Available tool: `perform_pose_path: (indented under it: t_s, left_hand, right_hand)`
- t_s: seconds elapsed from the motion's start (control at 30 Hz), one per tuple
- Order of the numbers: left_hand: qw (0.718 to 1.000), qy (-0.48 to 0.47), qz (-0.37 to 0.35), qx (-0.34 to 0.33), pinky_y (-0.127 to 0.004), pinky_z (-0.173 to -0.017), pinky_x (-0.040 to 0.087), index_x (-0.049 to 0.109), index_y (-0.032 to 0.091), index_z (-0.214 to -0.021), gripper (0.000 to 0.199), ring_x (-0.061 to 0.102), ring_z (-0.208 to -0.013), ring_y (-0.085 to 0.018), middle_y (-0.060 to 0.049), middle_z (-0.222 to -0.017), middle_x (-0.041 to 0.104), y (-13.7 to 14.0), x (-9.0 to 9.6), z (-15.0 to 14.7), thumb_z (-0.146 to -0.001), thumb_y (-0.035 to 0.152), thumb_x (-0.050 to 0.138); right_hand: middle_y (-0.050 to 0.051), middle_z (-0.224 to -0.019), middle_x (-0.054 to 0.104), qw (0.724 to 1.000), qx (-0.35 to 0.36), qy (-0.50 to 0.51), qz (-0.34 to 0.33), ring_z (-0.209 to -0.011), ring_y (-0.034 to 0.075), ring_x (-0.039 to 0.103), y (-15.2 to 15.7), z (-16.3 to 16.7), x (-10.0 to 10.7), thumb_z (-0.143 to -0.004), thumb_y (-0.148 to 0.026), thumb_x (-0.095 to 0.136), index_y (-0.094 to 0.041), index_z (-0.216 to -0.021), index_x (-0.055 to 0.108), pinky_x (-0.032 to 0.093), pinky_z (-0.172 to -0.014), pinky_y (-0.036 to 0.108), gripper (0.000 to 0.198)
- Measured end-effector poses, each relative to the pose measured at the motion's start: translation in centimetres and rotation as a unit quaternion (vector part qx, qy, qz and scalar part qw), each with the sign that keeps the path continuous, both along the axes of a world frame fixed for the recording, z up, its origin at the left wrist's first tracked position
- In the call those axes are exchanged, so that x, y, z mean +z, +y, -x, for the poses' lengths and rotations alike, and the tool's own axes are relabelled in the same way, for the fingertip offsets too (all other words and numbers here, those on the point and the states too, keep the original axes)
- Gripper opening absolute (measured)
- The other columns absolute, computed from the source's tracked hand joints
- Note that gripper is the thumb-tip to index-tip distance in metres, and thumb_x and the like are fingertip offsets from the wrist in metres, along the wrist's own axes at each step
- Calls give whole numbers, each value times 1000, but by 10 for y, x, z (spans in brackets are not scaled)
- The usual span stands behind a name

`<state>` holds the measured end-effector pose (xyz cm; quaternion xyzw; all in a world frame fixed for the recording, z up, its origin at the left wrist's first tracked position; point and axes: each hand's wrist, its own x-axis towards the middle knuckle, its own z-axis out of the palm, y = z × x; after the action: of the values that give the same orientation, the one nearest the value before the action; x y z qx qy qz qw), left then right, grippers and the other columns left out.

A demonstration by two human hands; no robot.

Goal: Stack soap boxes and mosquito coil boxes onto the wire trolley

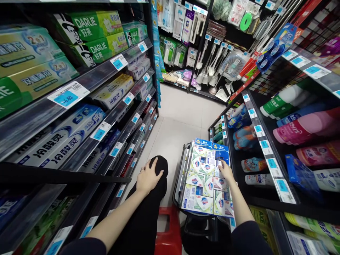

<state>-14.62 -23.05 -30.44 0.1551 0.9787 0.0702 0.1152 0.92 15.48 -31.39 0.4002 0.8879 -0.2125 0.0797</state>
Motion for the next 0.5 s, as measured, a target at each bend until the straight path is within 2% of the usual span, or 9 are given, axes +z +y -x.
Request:
perform_pose_path:
  t_s: [0.1, 0.17, 0.23, 0.33, 0.4, 0.43, 0.5]
  left_hand:
    - [1000, -4, -2, -7, -41, -80, 49, 30, 25, -146, 64, 55, -107, -34, -13, -144, 40, -1, 2, 1, -89, 51, 39]
    - [1000, -3, -4, -6, -43, -82, 49, 30, 24, -147, 64, 56, -106, -34, -14, -143, 41, -1, 4, 1, -89, 52, 36]
    - [1000, -1, -8, -1, -46, -83, 49, 29, 23, -147, 66, 58, -103, -35, -15, -142, 42, -1, 4, 4, -90, 55, 31]
    - [1000, -13, -15, 5, -50, -82, 48, 27, 25, -148, 69, 58, -102, -38, -15, -142, 42, 1, 5, 10, -89, 61, 26]
    - [999, -27, -24, 4, -52, -83, 48, 26, 26, -148, 71, 56, -105, -40, -16, -143, 40, 3, 5, 13, -88, 63, 24]
    - [999, -32, -29, 5, -52, -84, 47, 26, 26, -148, 71, 55, -107, -41, -16, -143, 39, 3, 5, 13, -87, 63, 24]
    - [998, -38, -39, 1, -52, -84, 47, 25, 26, -148, 73, 54, -109, -42, -17, -144, 38, 5, 4, 13, -86, 65, 24]
  right_hand:
    - [18, -116, 61, 999, -24, 16, -26, -107, 27, 59, -2, 4, 19, -88, -30, 44, -9, -137, 44, 43, -90, 35, 53]
    - [20, -119, 59, 996, -53, 37, -61, -109, 28, 58, -2, -4, 44, -90, -32, 40, -8, -136, 44, 43, -90, 36, 53]
    - [17, -119, 60, 991, -71, 70, -95, -108, 25, 58, -7, -27, 77, -91, -36, 37, -12, -131, 50, 43, -89, 34, 48]
    - [11, -99, 67, 974, -135, 81, -163, -90, 24, 63, -28, -91, 130, -92, -46, 37, -19, -110, 63, 45, -78, 33, 42]
    - [14, -86, 67, 940, -238, -2, -246, -77, 28, 63, -48, -146, 157, -91, -52, 36, -17, -99, 66, 44, -67, 36, 47]
    - [17, -82, 66, 910, -283, -58, -296, -74, 30, 62, -57, -172, 168, -90, -51, 37, -14, -98, 66, 42, -64, 37, 48]
    - [22, -83, 63, 861, -310, -139, -378, -74, 33, 60, -69, -219, 182, -88, -44, 44, -8, -99, 65, 41, -64, 39, 44]
